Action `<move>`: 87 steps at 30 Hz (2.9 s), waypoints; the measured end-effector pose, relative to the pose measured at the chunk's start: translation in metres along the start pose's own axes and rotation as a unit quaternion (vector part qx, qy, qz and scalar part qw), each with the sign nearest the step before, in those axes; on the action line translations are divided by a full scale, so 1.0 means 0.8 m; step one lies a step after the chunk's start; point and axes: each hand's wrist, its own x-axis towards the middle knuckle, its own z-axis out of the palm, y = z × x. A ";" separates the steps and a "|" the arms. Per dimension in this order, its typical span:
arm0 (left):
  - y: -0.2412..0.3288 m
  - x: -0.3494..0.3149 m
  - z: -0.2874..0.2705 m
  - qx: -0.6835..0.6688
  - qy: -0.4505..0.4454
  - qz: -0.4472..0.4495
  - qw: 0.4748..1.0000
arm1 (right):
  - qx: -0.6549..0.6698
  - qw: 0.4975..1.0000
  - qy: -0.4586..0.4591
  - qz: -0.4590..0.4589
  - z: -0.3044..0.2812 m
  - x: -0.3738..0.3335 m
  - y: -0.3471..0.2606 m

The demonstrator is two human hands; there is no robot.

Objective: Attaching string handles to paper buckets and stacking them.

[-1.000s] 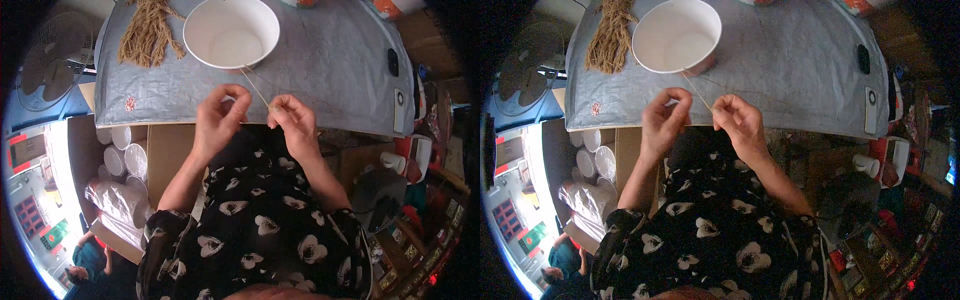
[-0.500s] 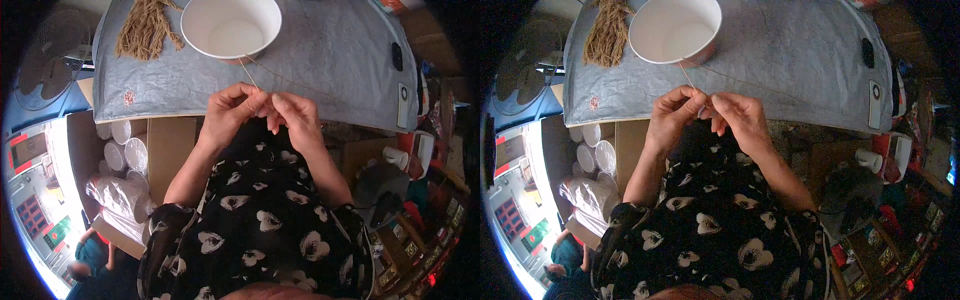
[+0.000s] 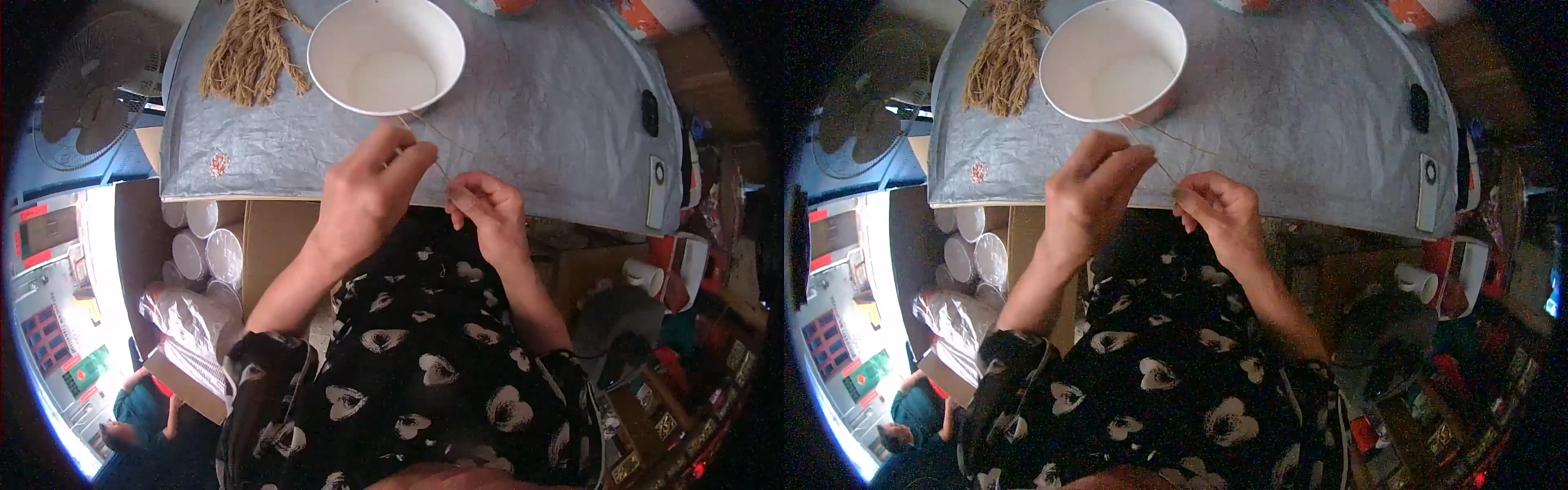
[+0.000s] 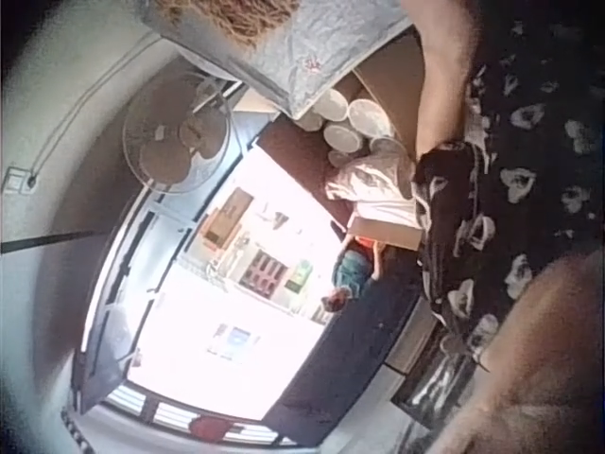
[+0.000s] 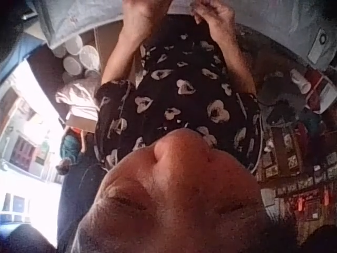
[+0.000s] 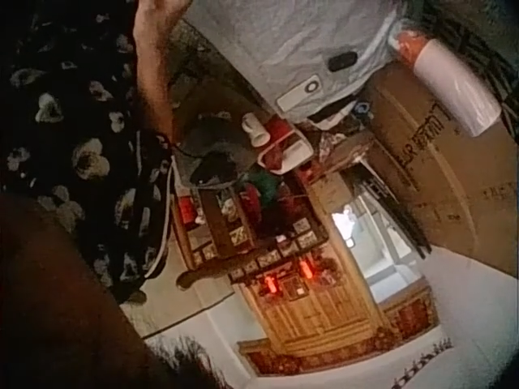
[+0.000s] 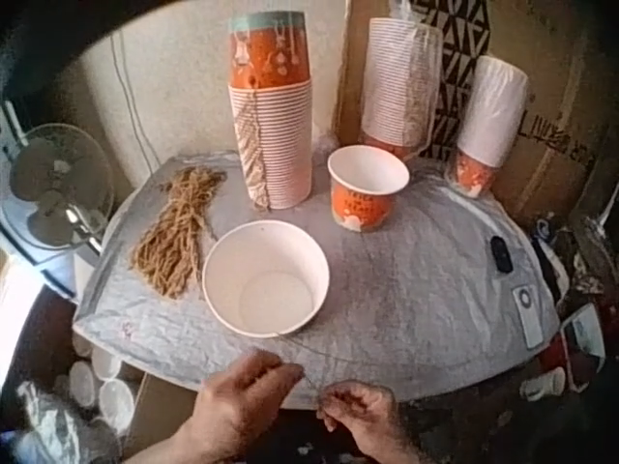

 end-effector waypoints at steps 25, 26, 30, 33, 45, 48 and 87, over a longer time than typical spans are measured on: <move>-0.010 0.105 -0.020 -0.502 -0.193 -0.218 0.815 | -0.313 0.845 0.051 -0.430 0.000 0.019 -0.124; -0.010 0.105 -0.020 -0.520 -0.196 -0.213 0.804 | -0.313 0.856 0.052 -0.409 0.003 0.018 -0.131; -0.003 0.105 -0.018 -0.509 -0.217 -0.211 0.806 | -0.315 0.874 0.040 -0.368 0.004 0.030 -0.147; 0.000 0.103 -0.022 -0.516 -0.247 -0.206 0.794 | -0.294 0.893 -0.032 -0.340 -0.010 0.039 -0.152; -0.010 0.092 -0.013 -0.525 -0.244 -0.181 0.795 | -0.126 0.981 -0.079 -0.126 -0.017 0.033 -0.164; -0.014 0.090 -0.009 -0.547 -0.247 -0.175 0.781 | -0.154 0.980 -0.043 -0.122 -0.017 0.029 -0.172; 0.003 0.051 -0.001 -0.464 -0.119 -0.157 0.864 | -0.011 0.996 -0.063 -0.067 -0.001 0.040 -0.158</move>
